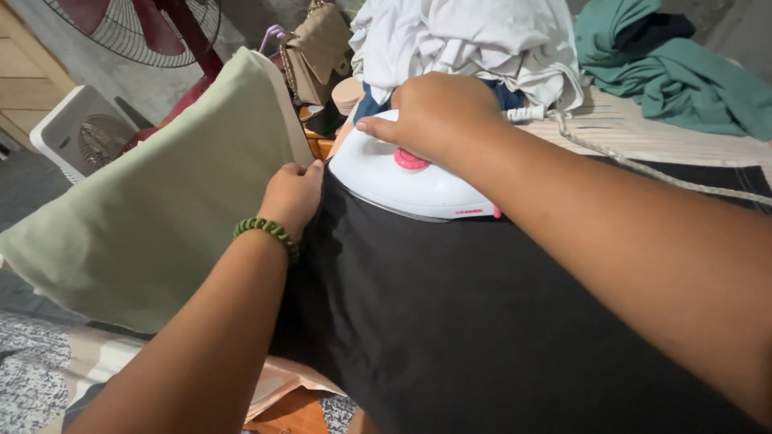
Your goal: The person irons a black t-shirt on a table using a white electric iron. They repeatedly smooth the fabric, reposition the shirt, and iron different sections including the body and sleeves.
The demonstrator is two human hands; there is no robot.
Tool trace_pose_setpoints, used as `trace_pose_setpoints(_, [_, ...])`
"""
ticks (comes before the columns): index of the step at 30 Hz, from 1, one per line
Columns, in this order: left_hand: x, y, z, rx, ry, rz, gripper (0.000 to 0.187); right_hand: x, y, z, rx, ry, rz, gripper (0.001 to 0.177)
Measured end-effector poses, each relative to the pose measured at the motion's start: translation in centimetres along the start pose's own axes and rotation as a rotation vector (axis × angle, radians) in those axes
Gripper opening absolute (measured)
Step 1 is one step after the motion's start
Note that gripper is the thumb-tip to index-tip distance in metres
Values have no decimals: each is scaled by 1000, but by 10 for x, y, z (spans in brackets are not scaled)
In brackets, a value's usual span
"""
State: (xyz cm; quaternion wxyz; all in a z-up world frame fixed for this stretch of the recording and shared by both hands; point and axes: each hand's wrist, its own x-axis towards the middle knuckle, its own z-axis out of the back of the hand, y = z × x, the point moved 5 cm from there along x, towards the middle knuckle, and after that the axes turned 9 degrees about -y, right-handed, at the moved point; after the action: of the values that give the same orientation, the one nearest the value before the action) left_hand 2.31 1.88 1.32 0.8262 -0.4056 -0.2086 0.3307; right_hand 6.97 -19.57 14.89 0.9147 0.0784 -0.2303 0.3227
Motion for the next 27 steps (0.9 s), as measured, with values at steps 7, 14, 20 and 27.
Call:
trace_pose_setpoints(7, [4,4,-3,46,20,-30,52,-24,-14,18,84,294,-121,70])
trace_pose_setpoints(14, [8,6,-7,36,17,-48,51,-61,-36,37,28,195,-150,62])
trace_pose_setpoints(20, [14,6,-11,175,-58,-171,48,-29,-4,15,-61,147,-138,70])
trace_pose_setpoints(27, [18,8,-14,172,-86,-223,45,-38,-12,24,16,139,-159,64])
